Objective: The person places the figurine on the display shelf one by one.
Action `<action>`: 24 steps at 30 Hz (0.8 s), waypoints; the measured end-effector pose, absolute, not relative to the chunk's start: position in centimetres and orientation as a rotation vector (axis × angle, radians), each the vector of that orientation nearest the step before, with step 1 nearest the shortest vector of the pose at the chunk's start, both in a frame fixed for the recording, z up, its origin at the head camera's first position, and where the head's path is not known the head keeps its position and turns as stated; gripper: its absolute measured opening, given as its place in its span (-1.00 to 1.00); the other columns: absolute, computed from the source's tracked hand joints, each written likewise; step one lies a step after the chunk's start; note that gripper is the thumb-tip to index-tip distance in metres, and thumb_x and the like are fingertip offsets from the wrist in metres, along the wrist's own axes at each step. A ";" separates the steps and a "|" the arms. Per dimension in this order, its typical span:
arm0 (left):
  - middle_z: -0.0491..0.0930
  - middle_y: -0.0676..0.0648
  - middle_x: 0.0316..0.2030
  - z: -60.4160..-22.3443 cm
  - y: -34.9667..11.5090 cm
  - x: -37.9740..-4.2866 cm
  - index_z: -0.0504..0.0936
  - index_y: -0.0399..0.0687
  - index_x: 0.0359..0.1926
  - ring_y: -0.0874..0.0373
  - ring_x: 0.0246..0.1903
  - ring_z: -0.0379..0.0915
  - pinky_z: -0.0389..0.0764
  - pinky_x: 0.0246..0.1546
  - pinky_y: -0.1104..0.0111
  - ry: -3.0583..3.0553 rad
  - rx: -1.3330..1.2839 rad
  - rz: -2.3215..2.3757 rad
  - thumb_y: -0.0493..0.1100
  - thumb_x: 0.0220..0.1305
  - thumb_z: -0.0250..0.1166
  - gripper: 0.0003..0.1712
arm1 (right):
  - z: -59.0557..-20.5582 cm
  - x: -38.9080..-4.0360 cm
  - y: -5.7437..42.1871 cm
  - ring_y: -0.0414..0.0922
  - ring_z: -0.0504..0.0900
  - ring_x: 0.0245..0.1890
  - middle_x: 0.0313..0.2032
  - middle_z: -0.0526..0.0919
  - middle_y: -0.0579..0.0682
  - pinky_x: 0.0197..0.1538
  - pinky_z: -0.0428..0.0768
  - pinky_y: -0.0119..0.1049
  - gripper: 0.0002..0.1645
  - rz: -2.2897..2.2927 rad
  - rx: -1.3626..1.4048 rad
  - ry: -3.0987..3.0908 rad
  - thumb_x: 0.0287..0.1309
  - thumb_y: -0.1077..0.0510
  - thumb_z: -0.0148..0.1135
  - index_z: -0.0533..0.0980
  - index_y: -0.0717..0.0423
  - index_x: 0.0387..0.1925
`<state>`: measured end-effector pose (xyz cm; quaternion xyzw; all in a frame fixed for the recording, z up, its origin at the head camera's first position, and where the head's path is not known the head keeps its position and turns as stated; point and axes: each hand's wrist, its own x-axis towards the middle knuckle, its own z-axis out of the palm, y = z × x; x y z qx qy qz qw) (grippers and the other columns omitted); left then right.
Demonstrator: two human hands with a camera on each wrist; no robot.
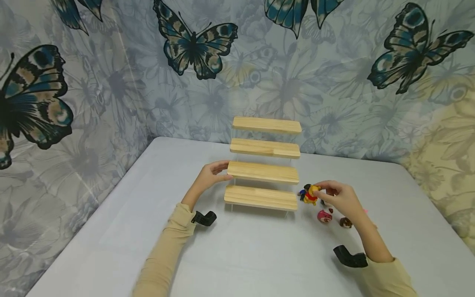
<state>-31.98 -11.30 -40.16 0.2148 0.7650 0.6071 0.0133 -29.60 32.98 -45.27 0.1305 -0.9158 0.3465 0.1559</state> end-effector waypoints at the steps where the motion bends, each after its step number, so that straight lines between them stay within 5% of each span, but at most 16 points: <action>1: 0.43 -0.14 0.05 -40.0 -11.3 -32.0 0.37 -0.23 0.17 0.07 0.07 0.30 0.23 0.14 0.35 2.385 0.670 1.888 -0.10 0.00 0.38 -0.29 | -45.4 -29.9 33.0 -0.19 0.28 -0.65 -0.61 0.41 -0.16 -0.73 0.23 -0.32 -0.73 0.989 0.369 -2.617 -0.06 -0.22 0.26 0.55 -0.39 -0.24; 24: 0.43 -0.15 0.06 -39.8 -11.3 -32.0 0.35 -0.25 0.19 0.06 0.07 0.30 0.25 0.13 0.34 2.359 0.662 1.901 -0.12 0.00 0.38 -0.28 | -45.2 -36.2 33.2 -0.16 0.28 -0.55 -0.49 0.49 -0.19 -0.67 0.21 -0.26 -0.66 1.027 0.291 -2.520 -0.11 -0.25 0.28 0.56 -0.47 -0.19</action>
